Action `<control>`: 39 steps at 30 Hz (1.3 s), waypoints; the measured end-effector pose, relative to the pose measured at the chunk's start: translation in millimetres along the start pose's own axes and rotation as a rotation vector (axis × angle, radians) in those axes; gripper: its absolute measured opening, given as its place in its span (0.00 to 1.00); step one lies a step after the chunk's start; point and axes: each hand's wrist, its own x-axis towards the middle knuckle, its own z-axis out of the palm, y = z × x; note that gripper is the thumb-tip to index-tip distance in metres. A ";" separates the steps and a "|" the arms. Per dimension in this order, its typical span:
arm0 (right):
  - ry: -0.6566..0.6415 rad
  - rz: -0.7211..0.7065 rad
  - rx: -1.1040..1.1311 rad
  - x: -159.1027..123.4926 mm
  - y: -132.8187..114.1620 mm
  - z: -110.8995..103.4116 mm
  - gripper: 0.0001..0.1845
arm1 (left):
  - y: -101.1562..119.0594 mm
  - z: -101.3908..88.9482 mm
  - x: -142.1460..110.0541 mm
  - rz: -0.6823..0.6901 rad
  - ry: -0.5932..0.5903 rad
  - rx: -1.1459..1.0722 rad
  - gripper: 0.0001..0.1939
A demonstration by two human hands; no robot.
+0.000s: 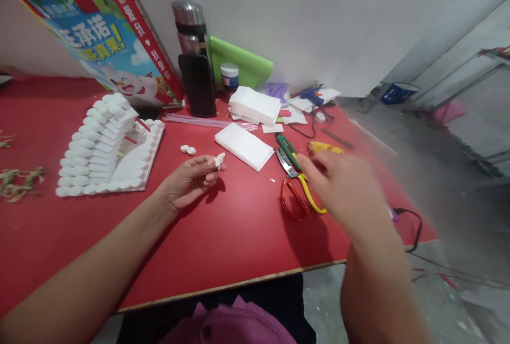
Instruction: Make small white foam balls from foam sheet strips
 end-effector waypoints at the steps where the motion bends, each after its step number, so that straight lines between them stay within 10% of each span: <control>1: 0.002 0.071 -0.197 -8.2 15.3 -5.0 0.20 | 0.1 0.1 -0.1 0.004 -0.008 -0.006 0.14; 7: 0.039 0.227 -0.301 -21.8 86.8 19.0 0.22 | -0.8 5.5 -1.4 0.035 -0.021 0.068 0.16; 17: 0.047 0.452 0.223 30.6 107.7 69.6 0.15 | 15.4 4.4 -8.1 -0.241 -0.084 -0.380 0.09; 22: 0.294 0.443 0.755 24.2 74.2 56.0 0.10 | 17.3 5.5 -10.3 -0.256 -0.092 -0.415 0.11; 28: 0.021 0.153 1.256 18.2 -12.9 34.2 0.09 | 10.0 1.0 0.0 0.072 -0.014 -0.074 0.13; 39: -0.369 -0.171 1.239 5.4 -28.5 117.5 0.16 | 7.1 -8.6 10.3 0.358 0.200 0.148 0.17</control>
